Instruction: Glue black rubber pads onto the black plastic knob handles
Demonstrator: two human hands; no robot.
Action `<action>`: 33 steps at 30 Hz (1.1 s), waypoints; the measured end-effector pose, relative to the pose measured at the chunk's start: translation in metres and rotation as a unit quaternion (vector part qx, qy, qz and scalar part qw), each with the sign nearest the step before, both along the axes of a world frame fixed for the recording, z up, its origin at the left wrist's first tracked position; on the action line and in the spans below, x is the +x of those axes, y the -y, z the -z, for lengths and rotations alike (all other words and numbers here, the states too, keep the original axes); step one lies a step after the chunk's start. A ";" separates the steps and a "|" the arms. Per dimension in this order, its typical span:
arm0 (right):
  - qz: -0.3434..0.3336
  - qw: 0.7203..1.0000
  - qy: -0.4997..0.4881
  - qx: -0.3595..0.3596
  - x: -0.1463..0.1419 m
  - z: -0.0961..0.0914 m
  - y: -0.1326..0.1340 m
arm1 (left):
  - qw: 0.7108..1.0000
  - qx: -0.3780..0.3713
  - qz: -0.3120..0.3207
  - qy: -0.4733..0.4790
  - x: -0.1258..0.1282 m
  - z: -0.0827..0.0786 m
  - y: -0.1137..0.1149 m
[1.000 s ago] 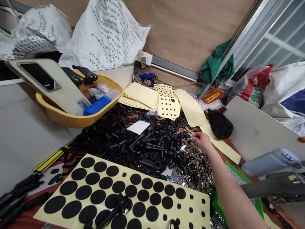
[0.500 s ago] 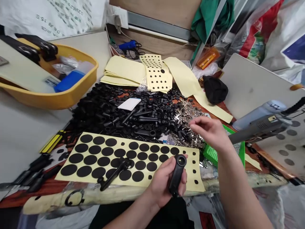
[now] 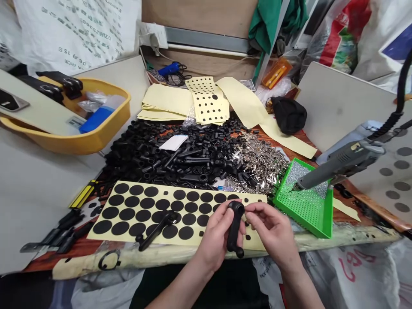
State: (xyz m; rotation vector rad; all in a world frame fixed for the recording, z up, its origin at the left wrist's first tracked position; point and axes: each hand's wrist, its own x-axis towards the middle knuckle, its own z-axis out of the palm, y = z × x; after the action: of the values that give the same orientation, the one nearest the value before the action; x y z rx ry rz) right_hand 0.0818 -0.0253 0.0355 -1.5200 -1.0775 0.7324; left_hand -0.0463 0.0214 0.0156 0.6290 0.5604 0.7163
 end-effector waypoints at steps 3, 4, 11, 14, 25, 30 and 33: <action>-0.013 1.000 0.011 0.015 -0.003 0.004 0.004 | 1.000 0.016 -0.009 -0.010 0.002 0.000 0.002; -0.019 0.999 0.018 0.019 -0.003 0.005 0.005 | 1.000 0.021 -0.011 -0.014 0.003 0.001 0.003; -0.034 0.997 -0.069 0.018 -0.009 0.013 0.008 | 0.998 0.047 -0.015 -0.031 0.005 0.004 0.006; -0.045 0.989 -0.135 0.024 -0.009 0.012 0.008 | 0.998 0.054 -0.011 -0.031 0.006 0.002 0.007; -0.001 0.988 -0.150 0.030 0.006 0.016 0.019 | 0.979 0.149 -0.031 -0.134 0.009 -0.002 0.012; 0.031 0.986 -0.163 -0.007 0.013 0.024 0.022 | 0.934 0.230 -0.085 -0.259 0.012 -0.002 0.013; 0.042 0.984 -0.173 -0.017 0.012 0.024 0.021 | 0.930 0.233 -0.072 -0.274 0.014 -0.002 0.014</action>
State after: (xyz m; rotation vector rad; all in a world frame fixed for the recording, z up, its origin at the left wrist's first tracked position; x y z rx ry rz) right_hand 0.0934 -0.0463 0.0117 -1.3934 -0.7388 0.9196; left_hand -0.0325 0.0071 0.0174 1.2634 0.9711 0.8215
